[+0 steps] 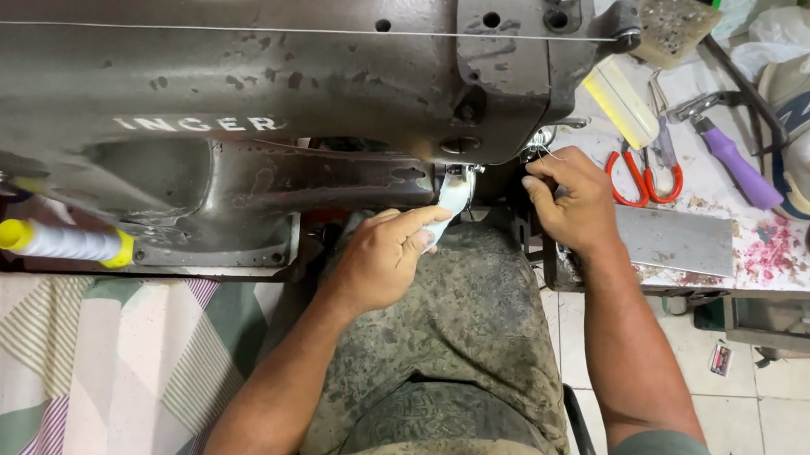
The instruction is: Threading a heavy-duty sewing machine and preparing a piece of shoe lining for stitching.
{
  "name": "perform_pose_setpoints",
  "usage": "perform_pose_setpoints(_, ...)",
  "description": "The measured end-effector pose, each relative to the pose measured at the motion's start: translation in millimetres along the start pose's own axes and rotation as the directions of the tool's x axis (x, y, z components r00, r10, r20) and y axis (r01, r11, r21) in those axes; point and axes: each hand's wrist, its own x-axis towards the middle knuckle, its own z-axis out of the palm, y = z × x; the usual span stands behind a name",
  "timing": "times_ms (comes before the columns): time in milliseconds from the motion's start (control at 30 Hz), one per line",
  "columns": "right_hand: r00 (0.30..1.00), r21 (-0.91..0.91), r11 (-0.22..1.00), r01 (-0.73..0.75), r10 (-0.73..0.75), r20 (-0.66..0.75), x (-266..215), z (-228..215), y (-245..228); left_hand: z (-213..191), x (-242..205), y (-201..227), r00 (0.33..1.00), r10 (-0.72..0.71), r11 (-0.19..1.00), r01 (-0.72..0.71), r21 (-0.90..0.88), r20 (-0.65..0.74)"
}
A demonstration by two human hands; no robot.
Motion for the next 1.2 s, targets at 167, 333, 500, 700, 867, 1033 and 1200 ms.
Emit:
perform_pose_setpoints(167, 0.999, -0.070, 0.998, -0.006, 0.008, 0.031, 1.9, 2.3, -2.3, -4.2, 2.9, -5.0, 0.999, 0.013, 1.000, -0.013, -0.003, 0.032)
perform_pose_setpoints(333, 0.997, -0.040, 0.996, -0.076, 0.076, 0.006, 2.7, 0.1, 1.5, -12.6, 8.5, 3.7, 0.992, -0.044, 0.999, 0.045, -0.009, 0.121)
perform_pose_setpoints(500, 0.996, -0.024, 0.996, -0.089, 0.089, 0.000, 0.9, 1.7, 6.0, -10.4, 9.7, 1.8, 0.988, -0.070, 0.997, 0.073, -0.016, 0.135)
perform_pose_setpoints(700, 0.994, -0.014, 0.994, -0.111, 0.111, 0.001, 1.5, -0.8, 4.0, -3.6, 7.5, -4.1, 0.990, -0.065, 0.997, 0.071, -0.044, 0.125)
perform_pose_setpoints(867, 0.993, 0.000, 0.993, -0.117, 0.117, 0.001, 1.4, -0.7, 5.5, -2.1, 8.9, -7.4, 0.990, -0.066, 0.995, 0.076, -0.070, 0.128)
perform_pose_setpoints(1033, 0.994, 0.000, 0.994, -0.108, 0.108, 0.012, 2.8, 0.4, 6.7, -1.4, 10.2, -10.5, 0.993, -0.043, 0.994, 0.053, -0.093, 0.113)
perform_pose_setpoints(1200, 0.994, 0.008, 0.994, -0.107, 0.107, 0.007, 3.2, 0.6, 4.7, 0.4, 9.2, -10.3, 0.992, -0.045, 0.993, 0.057, -0.106, 0.115)
